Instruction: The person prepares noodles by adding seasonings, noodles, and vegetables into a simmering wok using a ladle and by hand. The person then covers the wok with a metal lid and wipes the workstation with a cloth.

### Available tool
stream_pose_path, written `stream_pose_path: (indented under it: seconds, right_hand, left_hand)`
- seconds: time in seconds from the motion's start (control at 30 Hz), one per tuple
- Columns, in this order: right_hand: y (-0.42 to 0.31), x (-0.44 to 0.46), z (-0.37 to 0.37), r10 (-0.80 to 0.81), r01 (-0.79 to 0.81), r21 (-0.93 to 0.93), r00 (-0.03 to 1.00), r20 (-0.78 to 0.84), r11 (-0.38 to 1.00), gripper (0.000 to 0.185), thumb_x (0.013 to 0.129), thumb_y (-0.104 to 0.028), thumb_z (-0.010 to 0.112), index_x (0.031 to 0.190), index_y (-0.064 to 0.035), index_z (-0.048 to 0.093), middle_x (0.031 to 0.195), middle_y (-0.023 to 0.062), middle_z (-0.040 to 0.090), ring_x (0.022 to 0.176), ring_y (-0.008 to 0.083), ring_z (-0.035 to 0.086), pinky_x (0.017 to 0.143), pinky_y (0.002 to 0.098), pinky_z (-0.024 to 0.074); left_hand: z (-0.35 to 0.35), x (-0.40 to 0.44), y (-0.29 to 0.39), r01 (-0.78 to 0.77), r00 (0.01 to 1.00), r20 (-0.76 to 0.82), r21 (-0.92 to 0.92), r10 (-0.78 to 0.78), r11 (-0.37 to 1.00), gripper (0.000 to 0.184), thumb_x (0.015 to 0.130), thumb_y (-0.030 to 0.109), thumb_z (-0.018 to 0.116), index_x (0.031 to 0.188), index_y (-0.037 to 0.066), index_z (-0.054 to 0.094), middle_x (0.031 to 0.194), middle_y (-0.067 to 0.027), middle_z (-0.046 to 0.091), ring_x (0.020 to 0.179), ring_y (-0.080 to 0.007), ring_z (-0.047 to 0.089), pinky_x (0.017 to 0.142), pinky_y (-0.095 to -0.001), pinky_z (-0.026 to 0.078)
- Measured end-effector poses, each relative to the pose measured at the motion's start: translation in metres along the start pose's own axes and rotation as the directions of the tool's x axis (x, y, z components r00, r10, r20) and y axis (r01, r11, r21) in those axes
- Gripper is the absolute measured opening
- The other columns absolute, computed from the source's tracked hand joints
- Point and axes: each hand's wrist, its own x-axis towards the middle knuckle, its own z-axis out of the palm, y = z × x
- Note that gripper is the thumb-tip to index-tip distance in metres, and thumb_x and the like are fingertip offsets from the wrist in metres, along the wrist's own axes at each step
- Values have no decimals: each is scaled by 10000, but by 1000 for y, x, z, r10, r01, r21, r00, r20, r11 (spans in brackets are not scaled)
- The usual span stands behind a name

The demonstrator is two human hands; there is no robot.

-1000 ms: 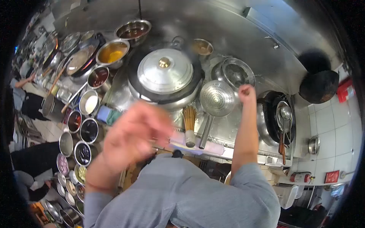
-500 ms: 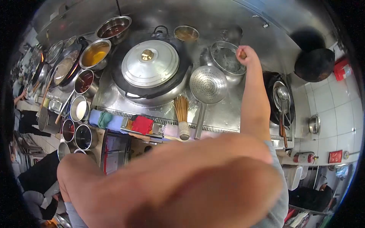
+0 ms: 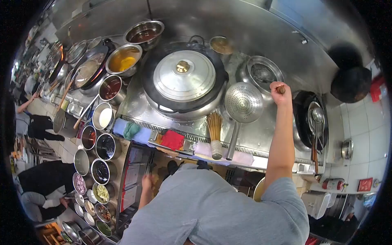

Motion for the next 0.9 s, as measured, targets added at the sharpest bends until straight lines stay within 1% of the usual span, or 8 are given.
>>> stream_pose_path:
  seconds: [0.03, 0.07, 0.13, 0.23, 0.33, 0.63, 0.77, 0.9]
  right_hand:
    - [6, 4, 12, 26, -27, 49, 1000, 3, 998, 72, 703, 30, 398, 638, -1, 391, 627, 65, 413, 540, 134, 448, 468, 215, 453]
    - [23, 3, 29, -10, 11, -26, 999, 35, 1000, 64, 706, 50, 403, 662, 8, 382, 630, 73, 410, 546, 149, 448, 476, 219, 459]
    - [48, 17, 57, -67, 70, -56, 996, 63, 996, 71, 708, 65, 398, 669, 9, 377, 634, 78, 410, 552, 155, 448, 482, 220, 461]
    - [91, 35, 97, -159, 183, -137, 973, 168, 974, 108, 714, 105, 397, 673, 6, 377, 650, 89, 423, 571, 168, 452, 503, 249, 456]
    - [107, 82, 125, -66, 87, -91, 974, 215, 992, 123, 707, 109, 430, 655, 0, 405, 607, 79, 436, 549, 181, 466, 501, 275, 448]
    - [161, 163, 157, 44, 4, -372, 992, 121, 928, 136, 776, 28, 430, 659, -14, 376, 595, 68, 433, 494, 165, 455, 462, 256, 435]
    - [135, 120, 100, -77, 137, -916, 990, 116, 377, 156, 801, -57, 472, 665, -63, 397, 511, 25, 414, 390, 126, 399, 348, 252, 347]
    - [81, 65, 7, -476, 216, -868, 764, 436, -448, 128, 779, -123, 495, 838, -10, 506, 502, 25, 435, 359, 119, 379, 332, 274, 301]
  left_hand:
    - [-42, 13, -50, 113, 993, -31, 123, -110, 986, 208, 817, 275, 475, 751, 83, 525, 561, -29, 495, 379, -104, 381, 337, -252, 286]
    - [-81, 3, -93, -307, 951, 176, 492, 253, 815, 298, 809, 312, 464, 659, 64, 532, 505, -55, 476, 355, -143, 409, 331, -289, 308]
    - [-128, -17, -126, 106, 991, 14, 515, -132, 850, 286, 809, 277, 452, 643, 57, 527, 506, -63, 485, 358, -170, 431, 334, -303, 320]
    - [-157, -43, -145, 407, 897, -195, 19, -396, 913, 209, 811, 246, 455, 719, 66, 508, 529, -54, 487, 373, -157, 425, 334, -292, 310]
    - [-155, -34, -137, 381, 871, -246, -210, -426, 900, 145, 813, 215, 458, 795, 74, 489, 551, -46, 490, 388, -145, 419, 335, -281, 299]
    - [-76, -7, -34, 177, 972, -141, -75, -186, 981, 142, 826, 183, 465, 927, 84, 450, 659, -54, 546, 437, -123, 447, 359, -257, 318]
    - [-73, -9, -34, 164, 970, -180, -9, -163, 986, 151, 831, 192, 472, 912, 67, 450, 665, -52, 547, 448, -125, 452, 372, -261, 335]
    - [-113, -5, -86, 218, 967, -138, -6, -217, 976, 125, 840, 179, 444, 881, 66, 477, 657, -47, 528, 471, -150, 464, 381, -276, 351]
